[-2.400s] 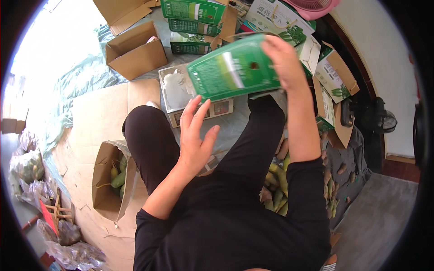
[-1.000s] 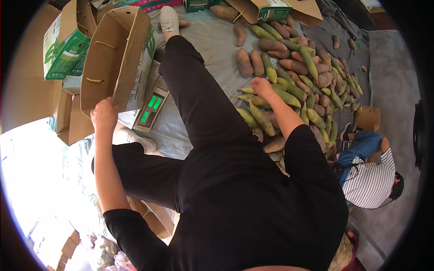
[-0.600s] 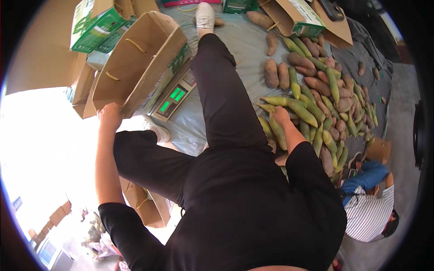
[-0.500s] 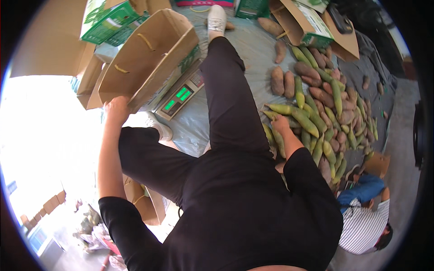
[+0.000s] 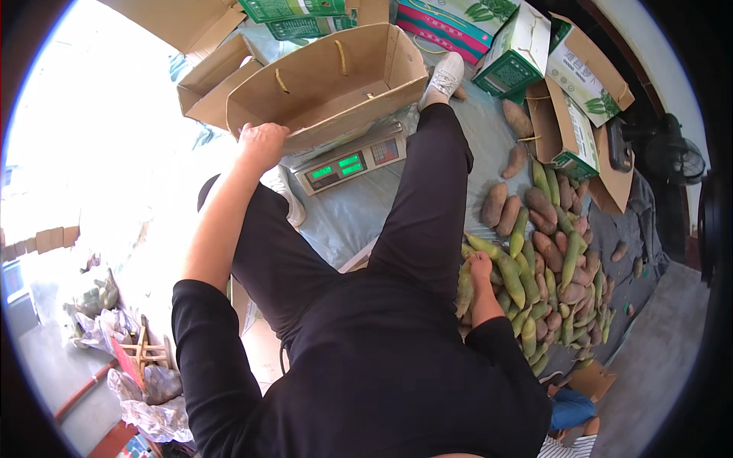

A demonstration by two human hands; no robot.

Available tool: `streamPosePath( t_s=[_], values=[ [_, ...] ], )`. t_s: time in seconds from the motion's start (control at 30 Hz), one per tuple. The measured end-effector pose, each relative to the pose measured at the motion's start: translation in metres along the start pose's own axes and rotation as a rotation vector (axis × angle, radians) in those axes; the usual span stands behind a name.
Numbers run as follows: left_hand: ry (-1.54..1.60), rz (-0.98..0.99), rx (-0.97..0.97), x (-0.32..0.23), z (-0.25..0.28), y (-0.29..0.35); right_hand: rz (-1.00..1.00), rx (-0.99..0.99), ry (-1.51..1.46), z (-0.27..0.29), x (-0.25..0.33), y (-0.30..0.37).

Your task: Packing cucumbers or similar long green vegetables from a pile on the floor into cardboard boxes and bags.

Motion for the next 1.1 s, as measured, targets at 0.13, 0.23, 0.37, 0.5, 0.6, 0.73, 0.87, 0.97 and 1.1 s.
streamPosePath(
  t_s=[0.13, 0.23, 0.37, 0.5, 0.6, 0.73, 0.87, 0.97, 1.1],
  values=[
    [0.03, 0.014, -0.037, 0.005, 0.001, 0.002, -0.032, 0.015, -0.303, 0.025, 0.035, -0.004],
    [0.068, 0.021, -0.065, 0.005, 0.004, 0.004, -0.169, -0.08, -0.416, 0.047, 0.078, -0.006],
    [0.137, -0.043, -0.064, -0.001, 0.004, 0.002, -0.13, -0.069, -0.514, 0.072, 0.142, -0.011],
    [0.185, -0.089, -0.039, -0.004, 0.0, 0.003, 0.243, 0.012, -0.63, 0.082, 0.257, -0.008],
    [0.22, -0.066, -0.031, -0.006, 0.004, 0.003, 0.489, 0.016, -0.623, 0.096, 0.364, 0.014],
    [0.228, -0.051, -0.052, -0.003, 0.004, 0.004, 0.74, 0.106, -0.665, 0.108, 0.502, 0.057],
    [0.134, -0.059, -0.034, -0.004, 0.01, 0.003, 0.878, 0.335, -0.88, 0.103, 0.606, 0.09],
    [0.132, -0.058, -0.034, -0.002, 0.007, 0.002, 0.933, 0.549, -1.001, 0.073, 0.655, 0.1],
    [0.211, -0.062, -0.087, 0.002, 0.004, 0.001, 0.61, 0.872, -1.048, -0.011, 0.669, 0.119]
  ],
)
Point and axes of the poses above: each hand's wrist, its own y-axis away from the middle knuckle, its own z-axis out of the back of the hand, x = y × z, the point moved 8 cm from there along -y, towards the middle knuckle, and after that the axes turned 11 degrees about -x, right-handed, at the moved point
